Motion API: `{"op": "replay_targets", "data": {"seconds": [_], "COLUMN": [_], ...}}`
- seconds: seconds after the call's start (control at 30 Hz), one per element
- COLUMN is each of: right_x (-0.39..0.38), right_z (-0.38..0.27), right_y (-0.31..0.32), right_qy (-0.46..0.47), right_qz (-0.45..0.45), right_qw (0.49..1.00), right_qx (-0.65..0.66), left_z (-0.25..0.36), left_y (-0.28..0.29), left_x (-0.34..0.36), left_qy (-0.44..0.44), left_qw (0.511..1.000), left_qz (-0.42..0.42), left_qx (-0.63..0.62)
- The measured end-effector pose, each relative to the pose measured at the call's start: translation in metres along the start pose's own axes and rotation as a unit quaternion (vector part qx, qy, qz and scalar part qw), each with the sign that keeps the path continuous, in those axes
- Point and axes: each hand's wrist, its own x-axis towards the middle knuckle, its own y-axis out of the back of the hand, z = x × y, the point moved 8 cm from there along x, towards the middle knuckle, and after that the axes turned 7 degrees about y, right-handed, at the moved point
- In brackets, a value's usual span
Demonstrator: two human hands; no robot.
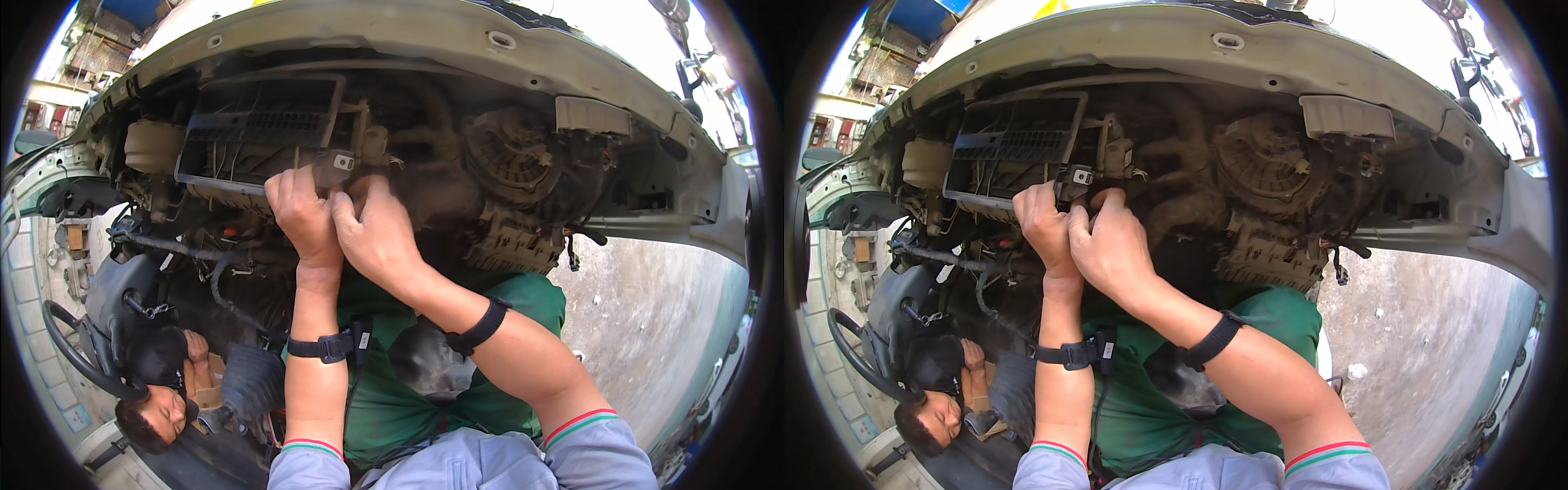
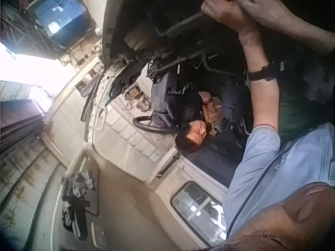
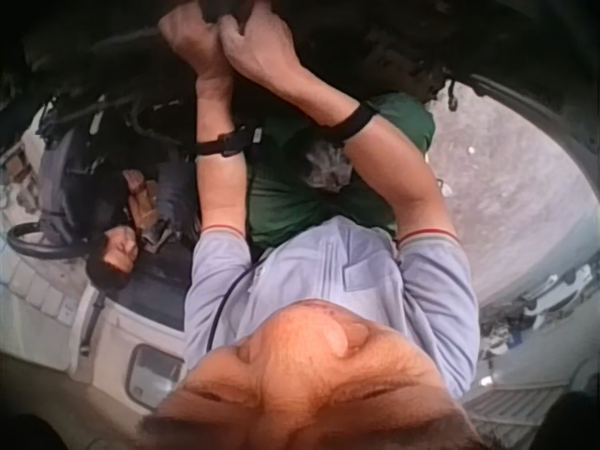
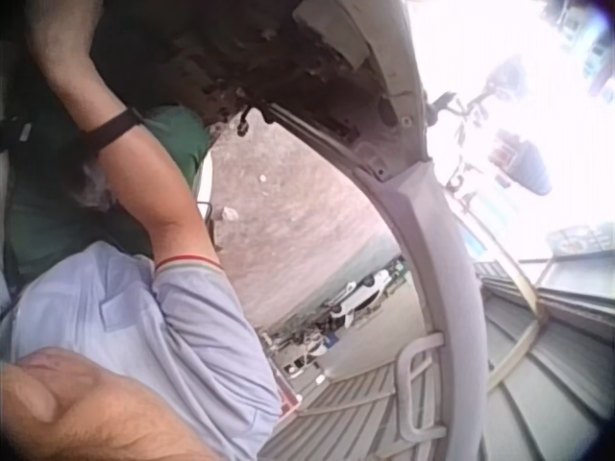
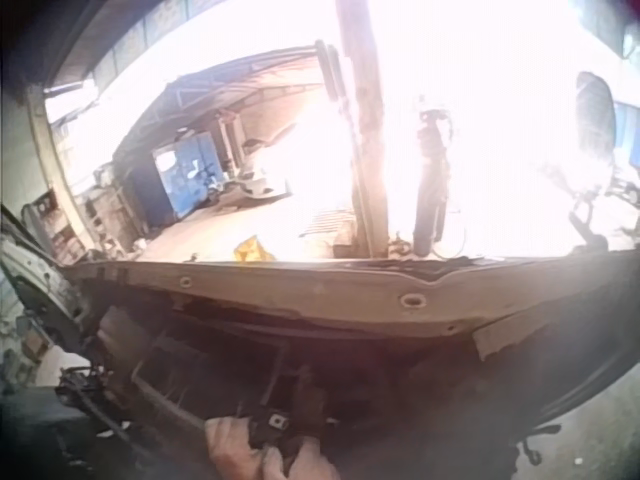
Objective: The person works on the internal components behind a vehicle dashboard, connecting wires and reaching into the housing by hand and while receiving tools from an assistant.
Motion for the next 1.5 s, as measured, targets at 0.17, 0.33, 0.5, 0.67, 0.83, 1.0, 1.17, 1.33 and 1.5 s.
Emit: {"op": "replay_targets", "data": {"seconds": [0.17, 0.33, 0.5, 0.67, 0.83, 1.0, 1.17, 1.33, 1.5], "right_x": [-0.009, -0.009, -0.010, -0.011, -0.011, -0.010, -0.009, -0.009, -0.005], "right_z": [0.013, 0.013, 0.011, 0.016, 0.016, 0.016, 0.015, 0.013, 0.018], "right_y": [-0.018, -0.027, -0.029, -0.033, -0.035, -0.039, -0.039, -0.041, -0.039], "right_qy": [-0.060, -0.045, -0.056, -0.083, -0.077, -0.076, -0.077, -0.069, -0.067], "right_qz": [0.003, 0.015, 0.020, 0.014, 0.015, 0.011, 0.011, 0.004, 0.014], "right_qw": [0.997, 0.997, 0.997, 0.995, 0.994, 0.994, 0.994, 0.994, 0.995], "right_qx": [0.053, 0.057, 0.058, 0.060, 0.070, 0.081, 0.077, 0.083, 0.072], "left_z": [-0.002, -0.001, -0.002, -0.001, -0.003, -0.005, 0.001, -0.003, -0.010], "left_y": [-0.002, -0.002, -0.002, 0.000, -0.002, 0.000, 0.006, 0.007, 0.001], "left_x": [-0.001, -0.001, -0.001, 0.000, -0.001, 0.000, 0.000, -0.002, -0.003], "left_qy": [-0.001, -0.001, 0.011, 0.008, 0.012, 0.006, 0.005, 0.006, 0.010], "left_qw": [1.000, 1.000, 1.000, 1.000, 1.000, 1.000, 0.999, 0.999, 1.000], "left_qz": [0.000, 0.000, -0.003, -0.010, -0.013, -0.017, 0.008, 0.019, 0.002], "left_qx": [0.003, -0.002, -0.003, -0.015, -0.008, -0.008, -0.037, -0.029, 0.003]}}
